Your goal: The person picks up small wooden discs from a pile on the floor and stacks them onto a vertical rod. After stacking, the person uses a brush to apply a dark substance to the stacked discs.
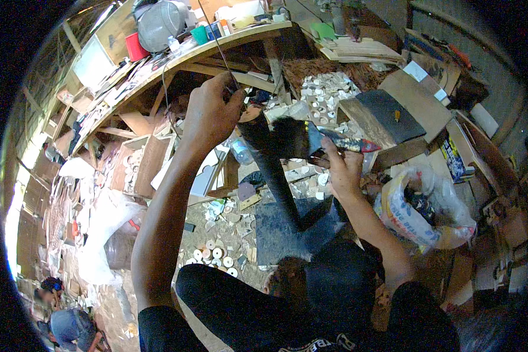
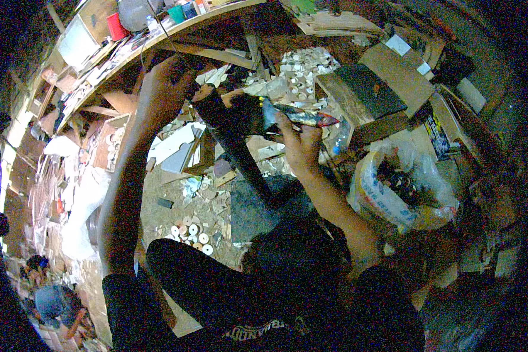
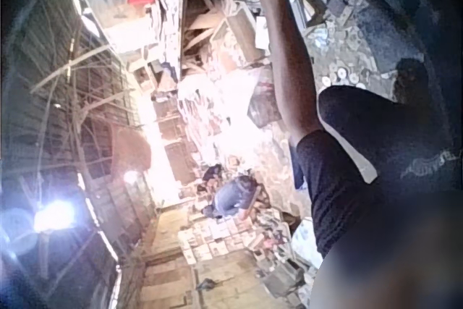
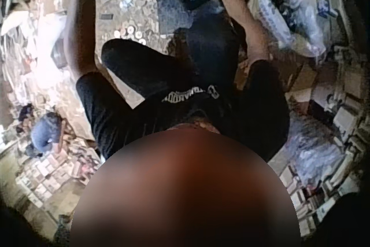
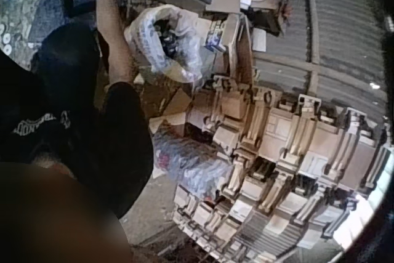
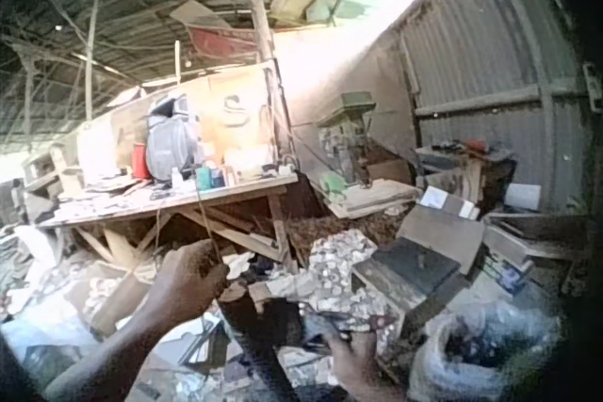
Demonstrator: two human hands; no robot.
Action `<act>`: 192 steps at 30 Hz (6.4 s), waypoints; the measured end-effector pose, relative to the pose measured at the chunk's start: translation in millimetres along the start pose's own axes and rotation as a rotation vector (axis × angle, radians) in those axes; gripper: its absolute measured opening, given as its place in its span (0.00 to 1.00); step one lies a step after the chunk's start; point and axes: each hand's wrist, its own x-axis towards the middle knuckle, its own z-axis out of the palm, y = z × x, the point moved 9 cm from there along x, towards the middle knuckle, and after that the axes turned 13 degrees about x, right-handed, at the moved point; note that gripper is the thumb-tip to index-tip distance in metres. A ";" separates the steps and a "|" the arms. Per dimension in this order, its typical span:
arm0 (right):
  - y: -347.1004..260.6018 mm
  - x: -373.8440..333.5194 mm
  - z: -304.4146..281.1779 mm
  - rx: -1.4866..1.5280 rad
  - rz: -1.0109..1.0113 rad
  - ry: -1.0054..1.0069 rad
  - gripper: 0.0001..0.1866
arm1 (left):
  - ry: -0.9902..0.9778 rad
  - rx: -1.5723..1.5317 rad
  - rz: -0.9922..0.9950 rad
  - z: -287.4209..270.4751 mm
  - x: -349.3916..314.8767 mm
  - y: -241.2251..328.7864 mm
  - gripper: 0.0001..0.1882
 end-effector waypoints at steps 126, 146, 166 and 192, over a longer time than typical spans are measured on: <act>98.3 -76.5 -34.5 -0.340 0.069 -0.230 0.12 | 0.046 -0.311 -0.081 -15.9 -69.3 -77.1 0.04; 119.3 -52.3 -76.9 -0.841 0.315 -0.075 0.15 | -0.020 -0.308 -0.165 -9.3 -52.5 -61.3 0.10; -19.7 21.9 17.2 -0.043 -0.131 -0.021 0.07 | -0.069 -0.034 -0.005 -21.5 11.6 -5.8 0.10; -4.3 -12.8 -13.3 -0.445 -0.145 -0.029 0.13 | 0.070 0.080 0.133 -29.6 8.4 18.9 0.14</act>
